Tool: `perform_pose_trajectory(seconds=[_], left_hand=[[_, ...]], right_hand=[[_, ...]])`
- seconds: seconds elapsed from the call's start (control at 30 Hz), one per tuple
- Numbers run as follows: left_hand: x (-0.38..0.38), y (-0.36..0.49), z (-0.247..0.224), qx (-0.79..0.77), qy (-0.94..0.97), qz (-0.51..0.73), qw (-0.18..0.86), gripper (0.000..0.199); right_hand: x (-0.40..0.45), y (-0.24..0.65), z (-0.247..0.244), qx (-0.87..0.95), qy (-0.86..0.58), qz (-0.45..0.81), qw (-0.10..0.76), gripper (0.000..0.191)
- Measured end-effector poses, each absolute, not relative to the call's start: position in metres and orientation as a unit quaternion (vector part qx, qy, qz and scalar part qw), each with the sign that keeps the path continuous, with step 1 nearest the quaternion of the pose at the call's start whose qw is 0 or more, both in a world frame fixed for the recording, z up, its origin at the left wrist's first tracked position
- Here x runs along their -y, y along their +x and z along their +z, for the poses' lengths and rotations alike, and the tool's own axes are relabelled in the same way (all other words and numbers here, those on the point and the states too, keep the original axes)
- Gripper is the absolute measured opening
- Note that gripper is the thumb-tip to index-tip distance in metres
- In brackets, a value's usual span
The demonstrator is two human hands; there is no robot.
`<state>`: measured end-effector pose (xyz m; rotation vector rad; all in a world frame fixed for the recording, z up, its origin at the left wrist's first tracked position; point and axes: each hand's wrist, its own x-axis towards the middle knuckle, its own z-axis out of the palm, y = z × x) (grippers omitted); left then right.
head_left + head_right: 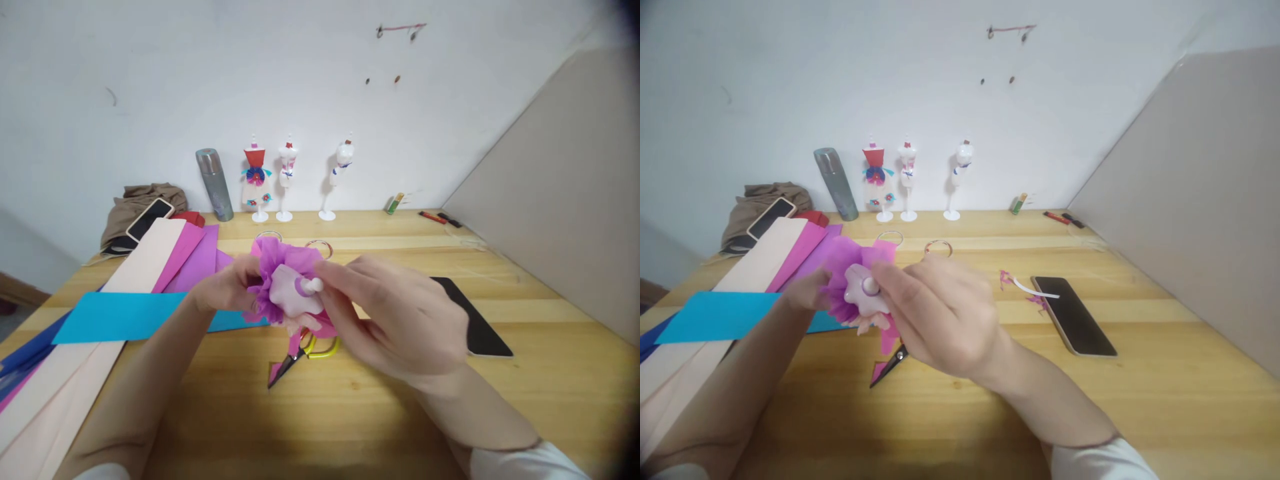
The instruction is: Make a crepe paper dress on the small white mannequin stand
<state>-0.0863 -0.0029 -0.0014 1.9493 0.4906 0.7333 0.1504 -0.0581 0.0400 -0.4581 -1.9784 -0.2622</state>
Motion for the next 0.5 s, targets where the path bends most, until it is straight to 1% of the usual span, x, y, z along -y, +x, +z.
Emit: perform_pose_trajectory(seconds=[0.07, 0.17, 0.23, 0.3, 0.4, 0.5], left_hand=[[0.004, -0.083, 0.002, -0.155, 0.79, 0.301, 0.511, 0.045], [0.005, -0.078, 0.005, -0.121, 0.779, 0.314, 0.53, 0.04], [0.007, -0.076, 0.006, -0.12, 0.778, 0.303, 0.537, 0.037], [0.009, -0.075, 0.005, -0.128, 0.775, 0.295, 0.545, 0.034], [0.012, -0.074, 0.003, -0.14, 0.77, 0.294, 0.549, 0.033], [0.012, -0.074, 0.0, -0.149, 0.774, 0.301, 0.537, 0.031]], right_hand=[[0.056, 0.152, 0.041, 0.803, -0.195, -0.076, 0.559, 0.029], [0.052, 0.154, 0.041, 0.765, -0.203, 0.025, 0.611, 0.03], [0.05, 0.155, 0.04, 0.762, -0.215, 0.11, 0.601, 0.025], [0.05, 0.154, 0.04, 0.762, -0.239, 0.165, 0.579, 0.019], [0.054, 0.152, 0.041, 0.758, -0.273, 0.167, 0.568, 0.011], [0.059, 0.15, 0.044, 0.765, -0.281, 0.148, 0.56, 0.014]])
